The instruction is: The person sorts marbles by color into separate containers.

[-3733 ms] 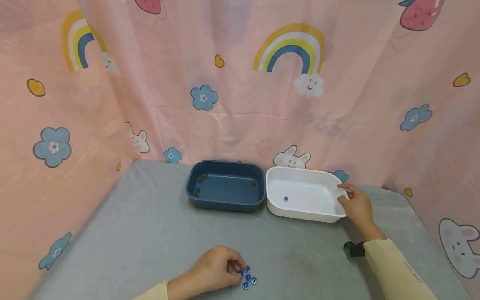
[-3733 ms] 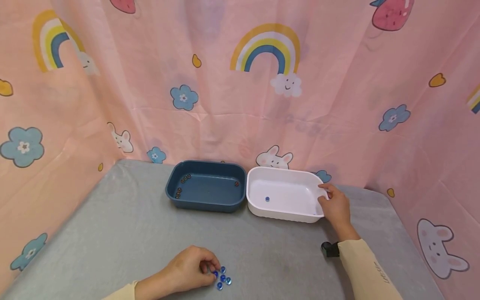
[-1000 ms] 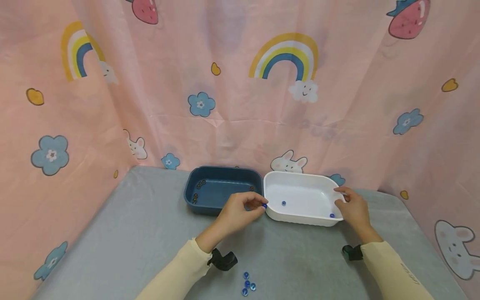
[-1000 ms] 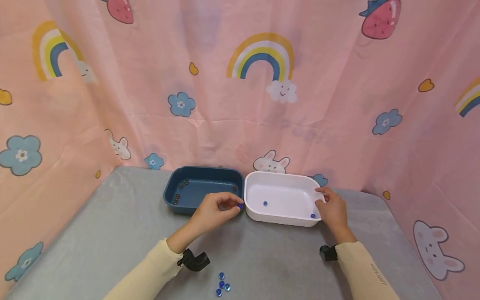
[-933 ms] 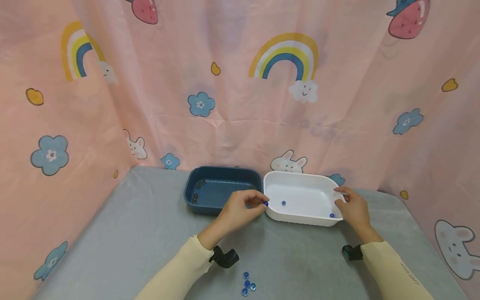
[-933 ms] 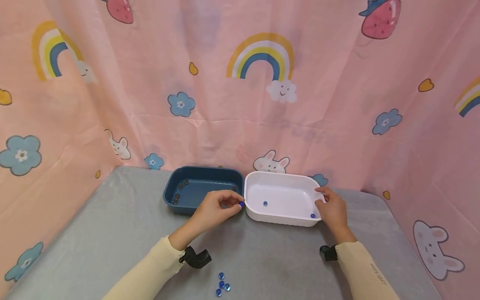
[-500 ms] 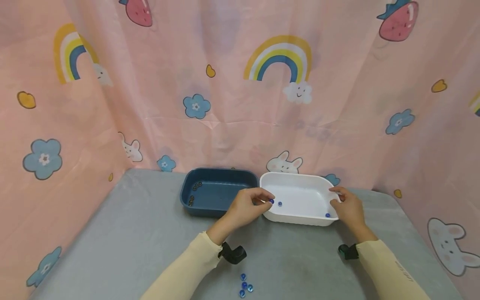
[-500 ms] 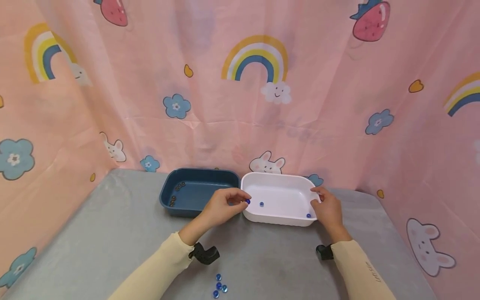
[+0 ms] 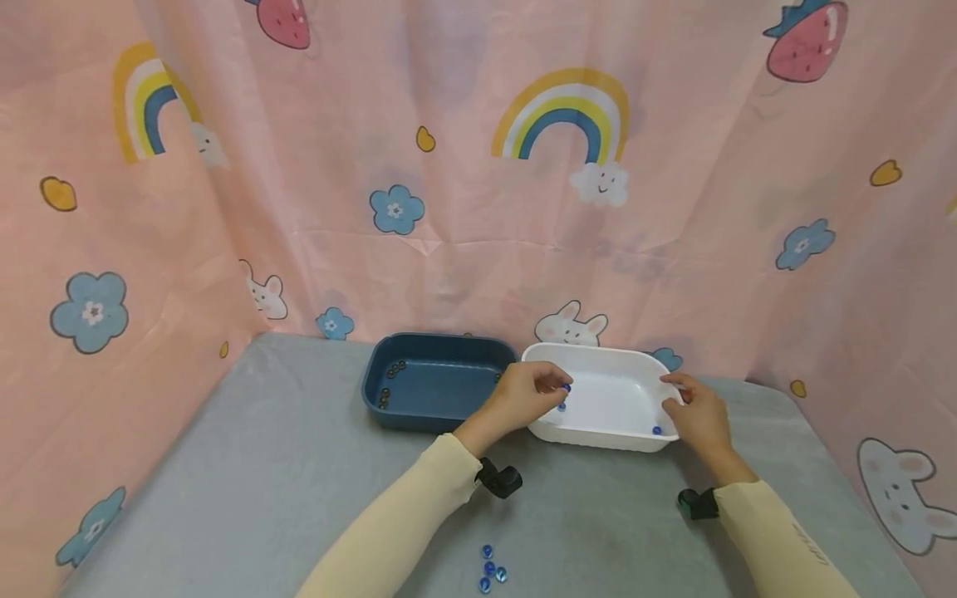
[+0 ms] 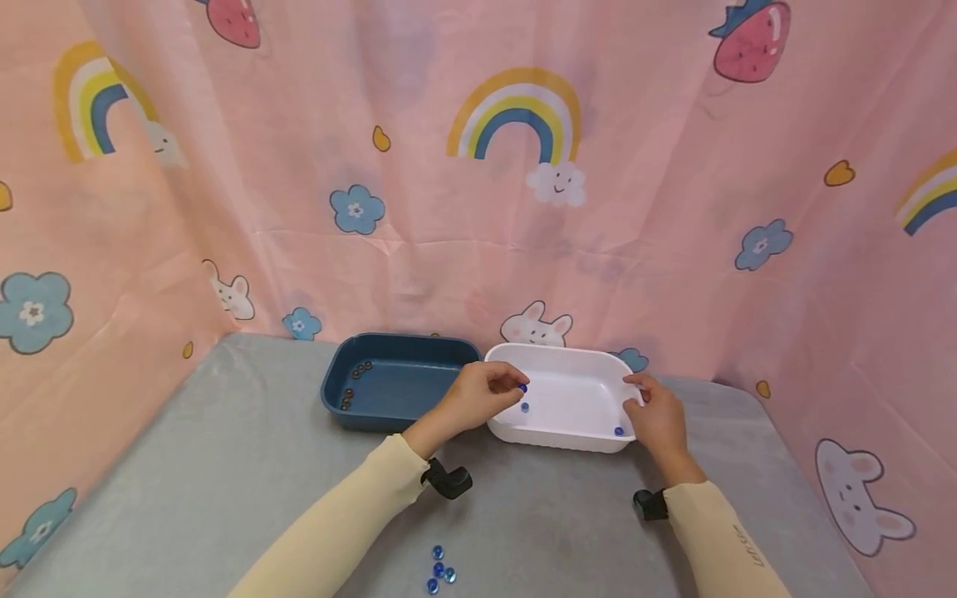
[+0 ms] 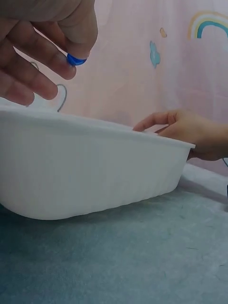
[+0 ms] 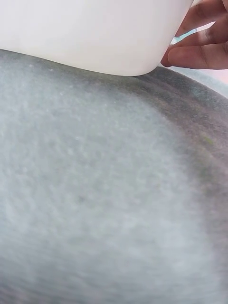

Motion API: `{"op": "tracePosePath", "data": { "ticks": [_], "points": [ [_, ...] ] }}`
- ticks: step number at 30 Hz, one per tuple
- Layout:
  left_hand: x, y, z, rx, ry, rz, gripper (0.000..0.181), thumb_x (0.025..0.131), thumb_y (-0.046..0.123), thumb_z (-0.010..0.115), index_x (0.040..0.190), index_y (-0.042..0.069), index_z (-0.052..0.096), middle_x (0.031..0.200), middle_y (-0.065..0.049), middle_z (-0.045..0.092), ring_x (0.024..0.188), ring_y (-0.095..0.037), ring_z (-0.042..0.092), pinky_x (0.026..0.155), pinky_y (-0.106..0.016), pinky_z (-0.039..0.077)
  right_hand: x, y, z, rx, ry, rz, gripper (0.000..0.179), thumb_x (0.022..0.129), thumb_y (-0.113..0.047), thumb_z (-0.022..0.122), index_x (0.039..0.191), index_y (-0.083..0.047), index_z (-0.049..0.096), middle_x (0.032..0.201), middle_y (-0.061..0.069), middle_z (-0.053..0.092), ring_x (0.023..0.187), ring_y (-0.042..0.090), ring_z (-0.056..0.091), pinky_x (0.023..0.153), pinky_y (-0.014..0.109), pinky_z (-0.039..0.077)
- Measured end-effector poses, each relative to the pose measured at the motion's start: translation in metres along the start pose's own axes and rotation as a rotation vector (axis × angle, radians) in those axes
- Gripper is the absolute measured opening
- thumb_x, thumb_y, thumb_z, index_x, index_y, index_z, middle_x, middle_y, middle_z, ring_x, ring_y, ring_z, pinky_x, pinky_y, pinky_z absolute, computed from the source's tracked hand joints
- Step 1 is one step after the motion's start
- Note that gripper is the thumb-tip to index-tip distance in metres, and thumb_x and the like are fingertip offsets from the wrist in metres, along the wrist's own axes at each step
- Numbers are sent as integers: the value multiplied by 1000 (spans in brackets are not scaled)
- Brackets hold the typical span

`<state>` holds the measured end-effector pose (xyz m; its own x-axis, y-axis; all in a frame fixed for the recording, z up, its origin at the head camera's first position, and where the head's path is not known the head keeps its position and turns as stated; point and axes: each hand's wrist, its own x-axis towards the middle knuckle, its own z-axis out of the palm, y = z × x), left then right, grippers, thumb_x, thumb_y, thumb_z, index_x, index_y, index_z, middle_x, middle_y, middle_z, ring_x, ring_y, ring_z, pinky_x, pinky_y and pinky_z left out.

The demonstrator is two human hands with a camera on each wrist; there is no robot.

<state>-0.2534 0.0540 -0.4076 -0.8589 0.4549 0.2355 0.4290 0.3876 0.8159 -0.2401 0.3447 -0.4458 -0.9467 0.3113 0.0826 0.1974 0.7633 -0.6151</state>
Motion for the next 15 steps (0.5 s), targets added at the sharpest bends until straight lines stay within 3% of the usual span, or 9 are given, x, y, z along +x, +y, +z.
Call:
{"op": "tracePosePath", "data": {
  "ticks": [11, 15],
  "points": [
    [21, -10, 17, 120, -30, -37, 18, 90, 22, 65, 106, 18, 73, 94, 7, 68, 87, -3, 58, 73, -19, 47, 0, 2, 1, -11, 9, -51, 40, 88, -7, 55, 127, -2, 58, 122, 32, 59, 98, 39, 58, 74, 45, 50],
    [31, -9, 23, 129, -49, -51, 17, 89, 22, 66, 105, 19, 73, 92, 9, 67, 83, -1, 56, 70, -18, 46, 1, 3, 0, -6, 12, -62, 40, 88, -7, 54, 128, -2, 58, 123, 33, 58, 102, 42, 59, 77, 48, 51]
  ]
}}
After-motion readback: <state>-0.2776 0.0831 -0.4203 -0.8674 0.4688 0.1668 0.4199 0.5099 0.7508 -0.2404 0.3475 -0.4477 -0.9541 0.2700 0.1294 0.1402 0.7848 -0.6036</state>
